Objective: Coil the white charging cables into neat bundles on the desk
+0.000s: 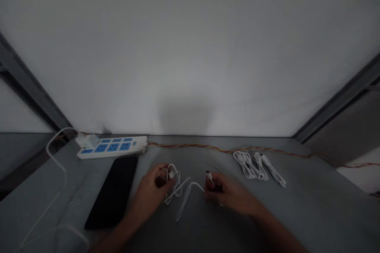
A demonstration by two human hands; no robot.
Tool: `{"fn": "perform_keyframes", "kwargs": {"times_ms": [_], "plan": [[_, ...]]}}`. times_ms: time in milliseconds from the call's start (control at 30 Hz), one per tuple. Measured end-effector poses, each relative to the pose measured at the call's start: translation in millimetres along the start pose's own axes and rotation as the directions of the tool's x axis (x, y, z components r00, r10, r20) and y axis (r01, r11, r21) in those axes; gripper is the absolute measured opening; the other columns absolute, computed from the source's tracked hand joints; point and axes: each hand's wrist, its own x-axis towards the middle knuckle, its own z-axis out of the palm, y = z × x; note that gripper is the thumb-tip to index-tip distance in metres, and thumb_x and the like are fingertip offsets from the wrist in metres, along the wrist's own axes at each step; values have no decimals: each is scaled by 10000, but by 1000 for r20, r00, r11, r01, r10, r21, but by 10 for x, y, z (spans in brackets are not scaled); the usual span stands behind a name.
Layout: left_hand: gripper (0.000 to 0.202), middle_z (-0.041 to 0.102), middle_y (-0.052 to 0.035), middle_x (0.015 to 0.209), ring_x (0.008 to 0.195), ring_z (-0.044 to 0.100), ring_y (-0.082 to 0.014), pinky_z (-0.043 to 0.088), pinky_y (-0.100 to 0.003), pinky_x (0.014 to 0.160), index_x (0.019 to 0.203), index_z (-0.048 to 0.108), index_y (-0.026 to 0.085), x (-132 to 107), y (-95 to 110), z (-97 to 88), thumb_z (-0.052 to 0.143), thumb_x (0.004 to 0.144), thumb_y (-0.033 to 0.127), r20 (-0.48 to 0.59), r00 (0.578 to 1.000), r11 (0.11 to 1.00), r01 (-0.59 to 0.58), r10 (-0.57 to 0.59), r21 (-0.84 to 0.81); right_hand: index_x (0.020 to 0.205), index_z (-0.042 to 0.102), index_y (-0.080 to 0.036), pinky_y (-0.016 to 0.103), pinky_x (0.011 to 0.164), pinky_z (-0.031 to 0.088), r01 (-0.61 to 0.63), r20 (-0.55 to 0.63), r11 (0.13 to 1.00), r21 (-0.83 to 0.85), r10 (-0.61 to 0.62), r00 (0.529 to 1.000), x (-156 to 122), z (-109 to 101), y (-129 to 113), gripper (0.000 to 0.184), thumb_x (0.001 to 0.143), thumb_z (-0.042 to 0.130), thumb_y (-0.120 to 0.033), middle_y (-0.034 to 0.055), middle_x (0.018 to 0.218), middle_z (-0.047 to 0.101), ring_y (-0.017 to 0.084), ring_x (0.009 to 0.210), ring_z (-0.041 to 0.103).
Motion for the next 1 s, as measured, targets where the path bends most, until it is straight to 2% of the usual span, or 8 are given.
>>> {"fn": "perform_keyframes", "kwargs": {"times_ms": [167,300,433,600,733,867,933,1000], "plan": [[386,704,0,954,643,634,-144,487,-271,631,1170,435,227,5,-36,8,592,823,289,13,1000,995,13,-12,-103,722,432,-221,216,549,337,-8,1,1000,-13,8,1000,13,-8,11,185,780,608,-228,-61,634,453,115,598,429],[195,698,-37,1017,703,637,-163,477,-309,703,1037,573,218,-10,-57,-4,469,873,222,47,995,982,-95,89,162,721,415,-223,223,557,327,-19,8,1000,-21,20,1000,19,-4,7,203,787,605,-252,-59,639,450,117,603,423],[225,696,-69,980,838,648,-212,457,-344,788,886,667,200,-21,-29,-8,460,916,282,123,981,883,-187,148,430,715,413,-220,226,567,307,-18,23,997,-78,20,1000,13,-15,-8,197,789,594,-249,-59,652,431,116,623,407],[390,678,-42,824,807,643,-230,443,-349,752,718,648,207,-10,1,-5,489,917,503,104,988,807,-151,111,571,702,393,-220,227,554,282,-17,61,996,-82,22,998,8,-19,-24,206,780,584,-234,-68,639,371,111,609,363],[354,668,-30,771,798,645,-239,443,-350,746,704,641,215,9,6,5,505,909,470,60,992,772,-121,108,624,702,398,-219,230,561,286,-1,66,994,-111,8,998,7,-9,-50,195,785,574,-235,-62,649,381,115,618,371],[279,685,-79,970,902,654,-242,466,-349,812,705,642,207,24,-16,18,498,893,355,7,989,847,-131,148,515,707,404,-218,231,559,284,-15,65,989,-147,25,998,2,-14,-60,191,780,580,-221,-64,645,384,115,615,370],[261,672,-92,1109,994,646,-241,470,-343,863,766,662,207,35,-42,16,481,889,350,-46,987,941,-135,156,311,710,408,-218,232,562,282,-11,51,987,-161,19,999,0,-27,-48,193,779,588,-224,-65,646,388,115,619,372],[269,700,-85,1077,989,659,-245,487,-344,853,845,668,207,54,-80,9,465,890,379,-71,996,998,-58,60,36,708,406,-218,233,564,284,-3,33,986,-166,9,999,-1,-50,-28,199,782,590,-238,-66,648,381,115,620,370]]}}
